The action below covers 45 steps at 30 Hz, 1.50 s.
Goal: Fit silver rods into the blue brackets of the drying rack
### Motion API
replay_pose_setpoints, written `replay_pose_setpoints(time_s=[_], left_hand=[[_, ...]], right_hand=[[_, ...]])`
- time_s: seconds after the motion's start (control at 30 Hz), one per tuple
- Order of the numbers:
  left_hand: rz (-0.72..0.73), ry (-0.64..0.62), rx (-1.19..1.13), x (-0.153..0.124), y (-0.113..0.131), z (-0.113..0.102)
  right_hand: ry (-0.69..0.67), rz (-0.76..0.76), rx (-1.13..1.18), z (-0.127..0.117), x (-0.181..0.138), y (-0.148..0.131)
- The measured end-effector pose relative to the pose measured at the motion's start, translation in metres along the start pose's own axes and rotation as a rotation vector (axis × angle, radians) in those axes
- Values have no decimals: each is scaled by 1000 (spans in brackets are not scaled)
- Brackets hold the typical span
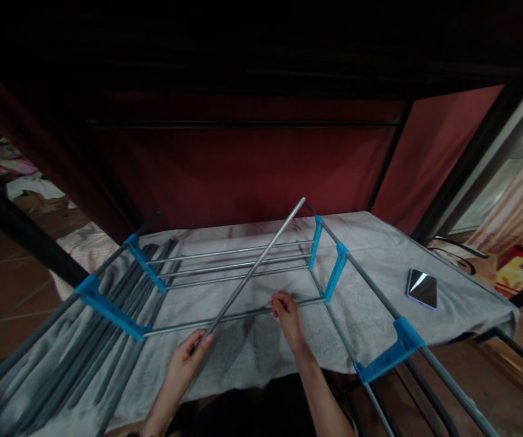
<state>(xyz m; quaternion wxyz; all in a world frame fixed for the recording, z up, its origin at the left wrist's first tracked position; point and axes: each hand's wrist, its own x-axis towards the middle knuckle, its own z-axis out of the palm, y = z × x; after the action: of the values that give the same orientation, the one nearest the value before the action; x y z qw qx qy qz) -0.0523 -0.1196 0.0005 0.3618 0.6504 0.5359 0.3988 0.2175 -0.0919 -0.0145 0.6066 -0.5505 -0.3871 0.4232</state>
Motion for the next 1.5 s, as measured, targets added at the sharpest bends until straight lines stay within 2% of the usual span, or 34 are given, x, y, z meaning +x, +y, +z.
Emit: replay_pose_setpoints(time_s=[0.1,0.2,0.43,0.6,0.8,0.93,1.03,1.23,1.43,1.5], left_hand=[[-10,-14,55,-7,0,1],[-22,-21,118,-11,5,-3],[-34,28,151,-16,8,-11],[-88,14,177,-23,14,-18],[-106,-73,204,-24,21,-27],[-77,-118,218,-20,19,-34],[-71,-97,273,-18,13,-42],[-89,-27,466,-14,-13,-64],[-112,-141,589,-15,-20,-75],[-123,-141,633,-18,-22,-75]], right_hand=[[55,35,49,-18,-8,-2],[81,58,71,-26,-11,-12],[86,20,131,-20,-8,-44],[60,81,218,-15,-1,-54],[57,140,354,-11,10,-51],[51,127,395,-13,16,-53],[62,109,395,-17,22,-54],[103,196,408,-29,34,-44],[130,174,433,-36,28,-31],[136,164,441,-37,25,-30]])
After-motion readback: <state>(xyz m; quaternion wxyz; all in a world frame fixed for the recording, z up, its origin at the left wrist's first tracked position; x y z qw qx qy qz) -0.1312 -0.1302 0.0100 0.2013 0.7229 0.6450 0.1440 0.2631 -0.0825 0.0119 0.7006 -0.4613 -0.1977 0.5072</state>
